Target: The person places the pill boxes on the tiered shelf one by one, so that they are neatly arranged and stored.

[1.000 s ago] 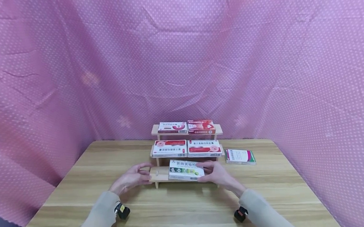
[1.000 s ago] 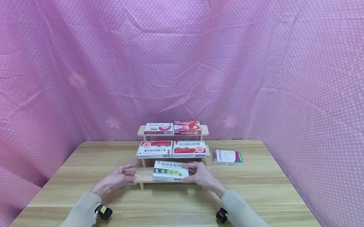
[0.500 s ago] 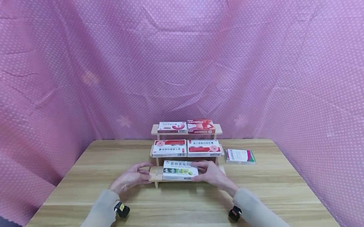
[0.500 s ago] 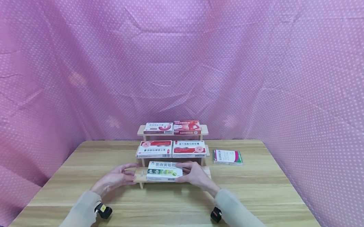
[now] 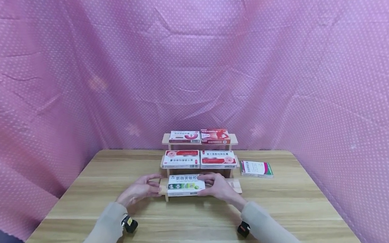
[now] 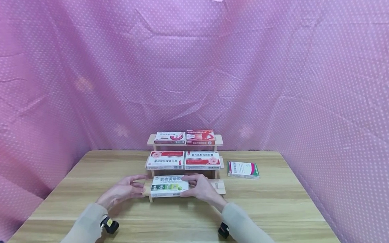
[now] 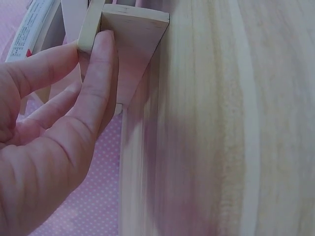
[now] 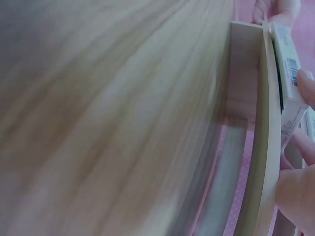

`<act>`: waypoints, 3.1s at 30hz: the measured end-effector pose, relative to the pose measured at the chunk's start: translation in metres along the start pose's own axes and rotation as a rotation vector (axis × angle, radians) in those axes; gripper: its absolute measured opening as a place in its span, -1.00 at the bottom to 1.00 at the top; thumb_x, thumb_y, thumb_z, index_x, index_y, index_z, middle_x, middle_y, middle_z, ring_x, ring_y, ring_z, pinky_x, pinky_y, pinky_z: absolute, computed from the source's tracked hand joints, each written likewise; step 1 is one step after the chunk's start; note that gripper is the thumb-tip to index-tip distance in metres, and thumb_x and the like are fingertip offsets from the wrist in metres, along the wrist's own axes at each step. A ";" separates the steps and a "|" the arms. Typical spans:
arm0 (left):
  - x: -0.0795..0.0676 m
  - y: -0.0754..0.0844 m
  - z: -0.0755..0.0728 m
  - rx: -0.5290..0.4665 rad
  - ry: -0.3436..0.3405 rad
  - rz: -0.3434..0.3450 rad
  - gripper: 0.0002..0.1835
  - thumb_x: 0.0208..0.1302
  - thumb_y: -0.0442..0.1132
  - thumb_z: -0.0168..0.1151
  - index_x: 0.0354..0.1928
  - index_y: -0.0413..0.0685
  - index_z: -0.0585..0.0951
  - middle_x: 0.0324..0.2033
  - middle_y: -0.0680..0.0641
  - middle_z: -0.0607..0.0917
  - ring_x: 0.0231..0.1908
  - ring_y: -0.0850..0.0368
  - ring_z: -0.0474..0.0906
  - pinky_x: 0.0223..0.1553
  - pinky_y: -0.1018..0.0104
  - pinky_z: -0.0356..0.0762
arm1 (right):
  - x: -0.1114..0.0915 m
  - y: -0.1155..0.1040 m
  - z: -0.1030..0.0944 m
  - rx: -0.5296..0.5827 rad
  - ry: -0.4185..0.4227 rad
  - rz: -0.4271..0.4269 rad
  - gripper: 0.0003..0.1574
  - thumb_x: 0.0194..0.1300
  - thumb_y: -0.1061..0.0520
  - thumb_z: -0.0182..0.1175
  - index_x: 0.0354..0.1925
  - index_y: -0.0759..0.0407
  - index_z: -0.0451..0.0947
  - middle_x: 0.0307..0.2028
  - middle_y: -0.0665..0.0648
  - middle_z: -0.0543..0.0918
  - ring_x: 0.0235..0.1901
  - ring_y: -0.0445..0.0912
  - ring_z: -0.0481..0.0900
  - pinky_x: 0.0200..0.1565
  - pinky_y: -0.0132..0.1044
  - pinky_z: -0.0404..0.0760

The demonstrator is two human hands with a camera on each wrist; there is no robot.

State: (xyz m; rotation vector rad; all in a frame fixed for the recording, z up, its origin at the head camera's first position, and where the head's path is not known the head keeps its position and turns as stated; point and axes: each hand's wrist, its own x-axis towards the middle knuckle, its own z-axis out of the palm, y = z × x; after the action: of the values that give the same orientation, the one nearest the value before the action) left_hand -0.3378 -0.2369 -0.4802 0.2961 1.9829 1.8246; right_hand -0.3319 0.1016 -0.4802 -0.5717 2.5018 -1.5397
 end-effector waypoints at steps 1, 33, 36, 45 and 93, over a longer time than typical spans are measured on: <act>0.000 0.000 0.000 -0.001 0.000 -0.004 -0.20 0.22 -0.52 0.19 0.46 -0.37 0.05 0.10 -0.41 0.45 -0.08 0.03 0.61 0.13 0.09 0.62 | 0.001 0.000 0.001 -0.005 -0.002 0.003 -0.24 -0.08 -0.04 0.56 0.15 -0.04 0.61 0.31 0.16 0.47 0.28 0.07 0.46 0.33 -0.06 0.45; 0.000 0.003 0.003 0.017 0.009 -0.012 -0.17 0.19 -0.54 0.19 0.46 -0.40 0.02 0.10 -0.42 0.47 -0.07 0.01 0.63 0.12 0.11 0.63 | 0.004 -0.010 0.013 -0.070 0.016 -0.041 -0.17 -0.10 -0.11 0.57 0.18 -0.03 0.58 0.25 0.11 0.55 0.25 0.06 0.51 0.30 -0.04 0.49; 0.001 0.002 0.002 0.012 0.009 -0.009 -0.17 0.19 -0.53 0.19 0.46 -0.40 0.03 0.11 -0.42 0.48 -0.06 0.01 0.63 0.12 0.11 0.63 | 0.002 -0.009 0.010 -0.015 0.015 -0.028 -0.14 -0.10 -0.11 0.57 0.20 -0.02 0.56 0.27 0.10 0.54 0.27 0.05 0.48 0.32 -0.07 0.46; 0.003 -0.002 0.003 0.006 0.013 -0.009 -0.18 0.19 -0.54 0.19 0.46 -0.38 0.05 0.10 -0.40 0.47 -0.05 -0.01 0.61 0.12 0.11 0.63 | -0.007 0.004 -0.004 0.065 0.047 -0.034 -0.35 0.06 -0.03 0.49 0.13 0.07 0.61 0.14 0.12 0.64 0.18 0.06 0.58 0.24 -0.07 0.55; 0.007 0.002 0.003 0.042 0.016 -0.003 -0.15 0.16 -0.53 0.21 0.46 -0.38 0.05 0.14 -0.44 0.47 -0.05 0.00 0.63 0.10 0.11 0.64 | -0.034 0.070 -0.134 0.228 0.317 -0.078 -0.52 0.40 0.10 0.18 -0.08 0.61 0.49 -0.34 0.11 0.71 -0.33 -0.15 0.67 -0.22 -0.26 0.75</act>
State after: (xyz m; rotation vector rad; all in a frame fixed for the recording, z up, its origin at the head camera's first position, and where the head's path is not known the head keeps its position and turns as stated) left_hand -0.3429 -0.2313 -0.4792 0.2921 2.0334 1.7898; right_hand -0.3606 0.2540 -0.4825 -0.4235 2.4886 -2.0548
